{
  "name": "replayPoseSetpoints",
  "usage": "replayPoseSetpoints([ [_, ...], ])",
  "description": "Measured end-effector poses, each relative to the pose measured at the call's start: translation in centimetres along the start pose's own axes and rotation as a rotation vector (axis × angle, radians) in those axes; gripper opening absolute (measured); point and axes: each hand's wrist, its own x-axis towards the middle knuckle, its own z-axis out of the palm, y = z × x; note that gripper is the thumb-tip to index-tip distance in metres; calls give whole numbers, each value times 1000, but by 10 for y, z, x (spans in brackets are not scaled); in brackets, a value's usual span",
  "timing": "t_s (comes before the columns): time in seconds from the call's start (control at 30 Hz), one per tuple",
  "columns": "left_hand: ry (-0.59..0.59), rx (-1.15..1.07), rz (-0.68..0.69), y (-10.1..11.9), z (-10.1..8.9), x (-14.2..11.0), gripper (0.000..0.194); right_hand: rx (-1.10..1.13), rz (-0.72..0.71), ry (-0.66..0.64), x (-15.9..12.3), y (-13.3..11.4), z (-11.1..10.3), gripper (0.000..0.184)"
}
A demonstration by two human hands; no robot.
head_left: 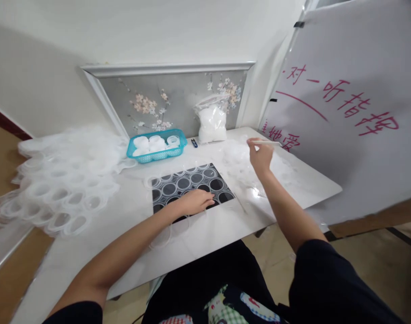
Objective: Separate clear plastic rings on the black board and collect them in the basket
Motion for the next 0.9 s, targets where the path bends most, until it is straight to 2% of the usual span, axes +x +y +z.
replayPoseSetpoints([
  [0.07, 4, -49, 41, 2, -16, 23, 23, -74, 21, 36, 11, 12, -20, 32],
  [0.13, 72, -96, 70, 9, -31, 60, 30, -98, 89, 24, 14, 24, -41, 30],
  [0.23, 359, -163, 23, 25, -43, 122, 41, -51, 249, -113, 13, 38, -67, 20],
  [0.27, 382, -139, -35, 30, -45, 138, 50, -29, 278, -135, 12, 41, -75, 16],
  [0.3, 370, -110, -106, 34, -45, 150, 69, -9, 286, -123, 11, 42, -81, 14],
  [0.37, 301, -49, -191, 35, -44, 157, 104, 31, 239, -24, 8, 40, -91, 15],
  [0.43, 298, -14, -165, 30, -41, 143, 117, 61, 192, 47, 3, 35, -96, 18],
  [0.5, 353, 4, -96, 21, -39, 111, 113, 65, 177, 17, -4, 29, -95, 19],
  [0.57, 337, -16, -120, 13, -37, 68, 101, 37, 166, -67, -12, 24, -88, 17],
  [0.67, 244, -28, -249, 2, -33, -1, 81, 4, 216, -221, -23, 21, -72, 15],
  [0.73, 185, -22, -306, -4, -30, -43, 69, 34, 240, -243, -29, 19, -61, 15],
  [0.83, 139, -12, -361, -14, -27, -93, 56, 184, 178, -148, -44, 12, -45, 22],
  [0.87, 133, 0, -364, -17, -27, -106, 51, 258, 173, -178, -51, 9, -40, 25],
  [0.9, 124, 13, -354, -20, -26, -117, 47, 339, 189, -265, -59, 7, -35, 28],
])
